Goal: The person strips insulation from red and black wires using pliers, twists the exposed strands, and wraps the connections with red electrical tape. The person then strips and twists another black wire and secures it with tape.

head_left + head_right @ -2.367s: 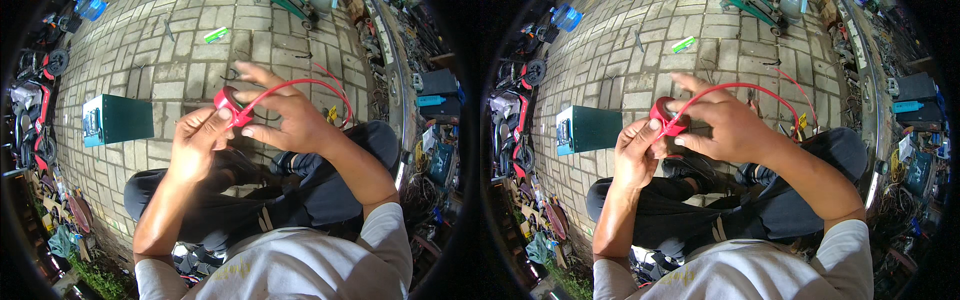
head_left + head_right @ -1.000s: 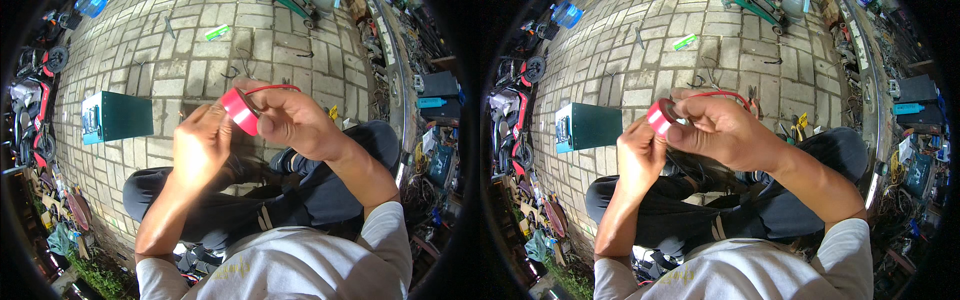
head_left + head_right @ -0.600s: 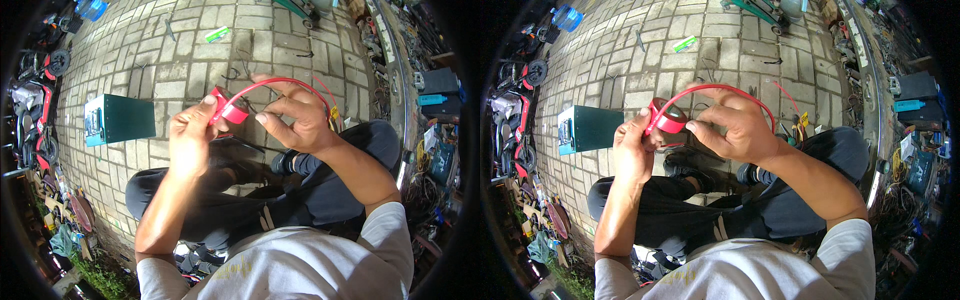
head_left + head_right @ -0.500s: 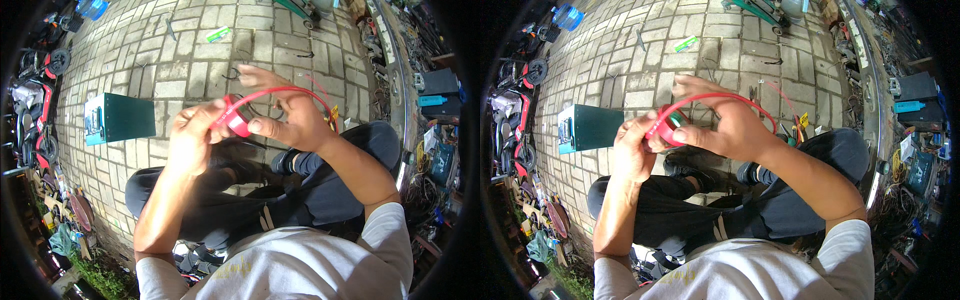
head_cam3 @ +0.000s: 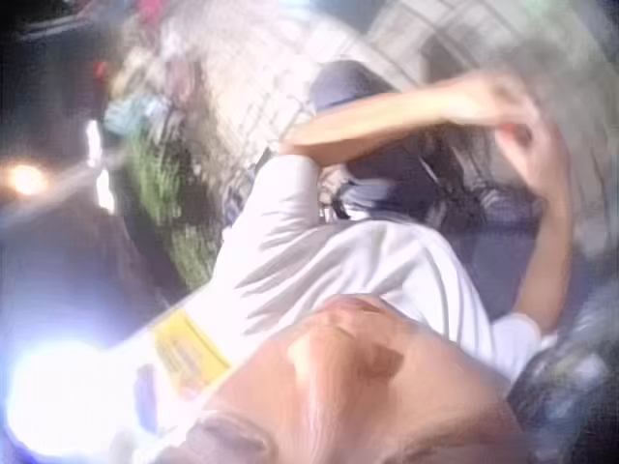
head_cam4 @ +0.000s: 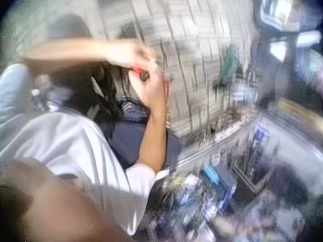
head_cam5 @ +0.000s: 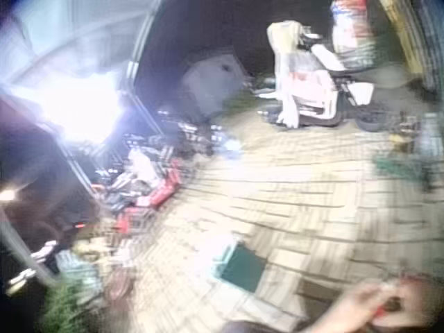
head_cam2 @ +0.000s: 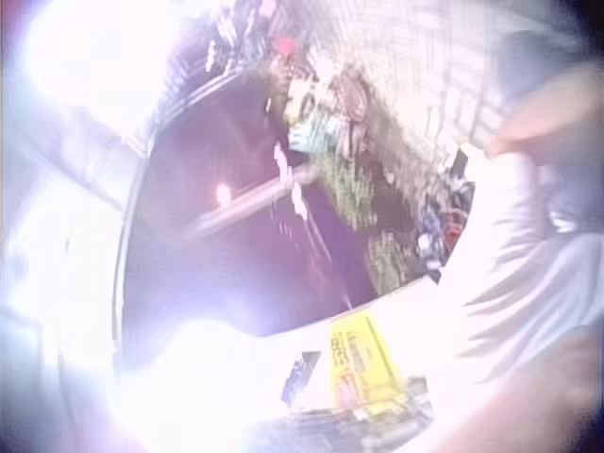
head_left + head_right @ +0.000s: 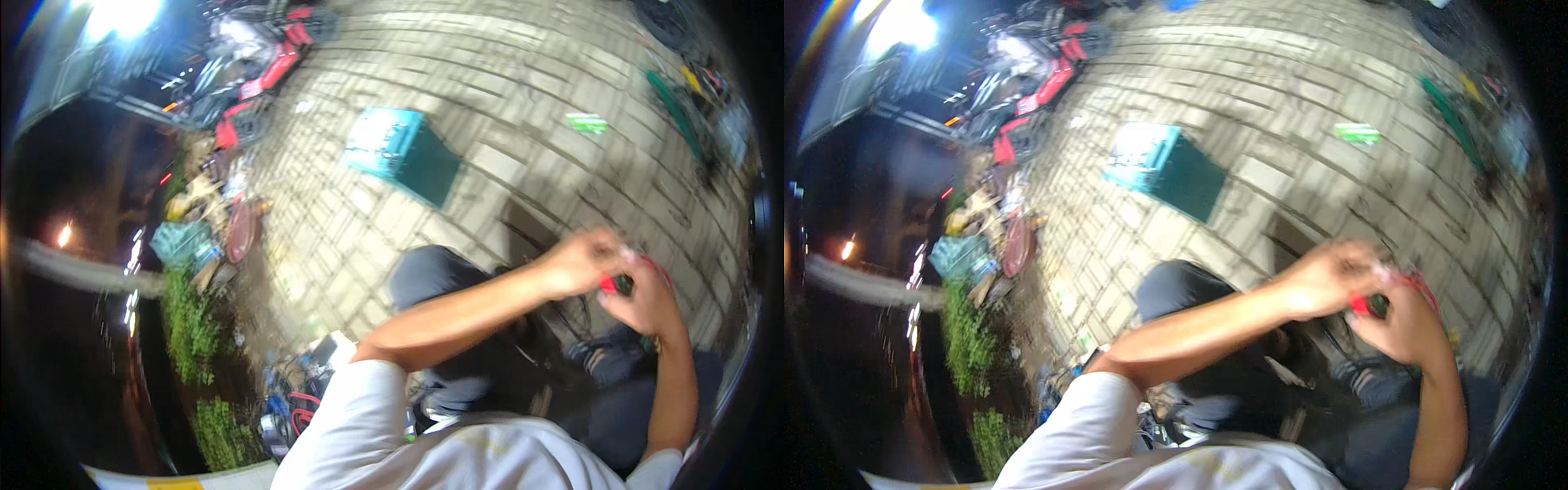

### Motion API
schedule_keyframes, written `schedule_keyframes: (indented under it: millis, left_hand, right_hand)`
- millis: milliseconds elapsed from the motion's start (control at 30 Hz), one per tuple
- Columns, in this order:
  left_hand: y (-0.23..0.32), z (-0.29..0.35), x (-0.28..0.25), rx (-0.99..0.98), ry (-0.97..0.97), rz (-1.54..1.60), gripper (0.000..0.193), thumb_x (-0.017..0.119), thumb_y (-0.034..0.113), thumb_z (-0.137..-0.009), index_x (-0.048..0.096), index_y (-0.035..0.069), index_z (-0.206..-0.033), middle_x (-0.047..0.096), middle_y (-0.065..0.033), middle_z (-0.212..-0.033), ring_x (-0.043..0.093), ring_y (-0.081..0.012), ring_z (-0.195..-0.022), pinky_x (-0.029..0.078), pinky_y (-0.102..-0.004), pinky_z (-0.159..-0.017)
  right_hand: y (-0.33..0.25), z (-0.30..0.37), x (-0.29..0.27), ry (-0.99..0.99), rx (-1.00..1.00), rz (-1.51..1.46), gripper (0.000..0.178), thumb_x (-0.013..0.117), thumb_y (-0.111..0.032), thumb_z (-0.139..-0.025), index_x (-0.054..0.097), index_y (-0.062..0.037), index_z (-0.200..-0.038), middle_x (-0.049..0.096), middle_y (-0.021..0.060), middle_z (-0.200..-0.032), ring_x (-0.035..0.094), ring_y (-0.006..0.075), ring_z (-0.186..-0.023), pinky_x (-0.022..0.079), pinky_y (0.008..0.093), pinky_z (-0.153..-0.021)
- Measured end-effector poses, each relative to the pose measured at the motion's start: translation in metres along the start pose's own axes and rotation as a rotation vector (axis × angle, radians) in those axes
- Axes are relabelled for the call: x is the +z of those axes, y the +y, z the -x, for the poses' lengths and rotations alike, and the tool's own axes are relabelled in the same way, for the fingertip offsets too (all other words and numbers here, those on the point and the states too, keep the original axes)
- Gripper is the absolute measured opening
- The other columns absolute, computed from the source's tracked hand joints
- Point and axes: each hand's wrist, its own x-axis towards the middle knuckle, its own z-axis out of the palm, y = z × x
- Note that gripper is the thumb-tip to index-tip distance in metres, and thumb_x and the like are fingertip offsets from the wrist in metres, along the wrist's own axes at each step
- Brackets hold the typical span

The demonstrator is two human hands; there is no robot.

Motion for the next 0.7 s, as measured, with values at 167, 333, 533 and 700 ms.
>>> schedule_keyframes:
  millis: [167,333,533,700]
  left_hand:
    - [-0.021,-0.01,0.019,-0.001,0.038,0.213,0.025,0.056,0.02,-0.096,0.063,-0.001,-0.086,0.058,0.0019,-0.07,0.049,-0.0071,-0.068,0.045,-0.027,-0.063]
    - [-0.021,-0.007,0.026,0.046,0.074,0.384,0.019,0.054,0.013,-0.096,0.062,0.0,-0.086,0.061,0.0,-0.075,0.051,-0.0072,-0.069,0.045,-0.0257,-0.062]
    - [-0.037,-0.02,0.034,-0.059,0.321,0.577,0.022,0.053,0.015,-0.097,0.061,0.0,-0.084,0.061,-0.003,-0.075,0.052,-0.0106,-0.066,0.045,-0.0269,-0.059]
    - [-0.062,-0.052,-0.034,-0.088,0.553,0.724,0.023,0.043,0.015,-0.099,0.055,-0.001,-0.089,0.057,-0.0079,-0.071,0.054,-0.0163,-0.054,0.046,-0.0291,-0.049]
  right_hand:
    - [0.011,-0.004,0.018,0.03,0.118,0.089,0.039,0.065,-0.017,-0.069,0.058,0.0057,-0.1,0.062,0.0193,-0.089,0.059,0.0301,-0.082,0.045,0.0397,-0.074]
    - [0.001,-0.001,0.022,0.102,0.021,0.001,0.031,0.061,-0.016,-0.073,0.057,0.0073,-0.094,0.061,0.0198,-0.081,0.06,0.0274,-0.077,0.044,0.0378,-0.068]
    - [0.012,-0.009,0.051,0.348,-0.132,0.226,0.026,0.068,-0.018,-0.069,0.058,0.0027,-0.081,0.06,0.0209,-0.074,0.061,0.0382,-0.069,0.046,0.0435,-0.059]
    - [-0.051,0.04,0.087,-0.164,-0.66,0.475,0.032,0.075,-0.023,-0.061,0.06,-0.0017,-0.08,0.057,0.0152,-0.066,0.061,0.0323,-0.064,0.05,0.0415,-0.06]
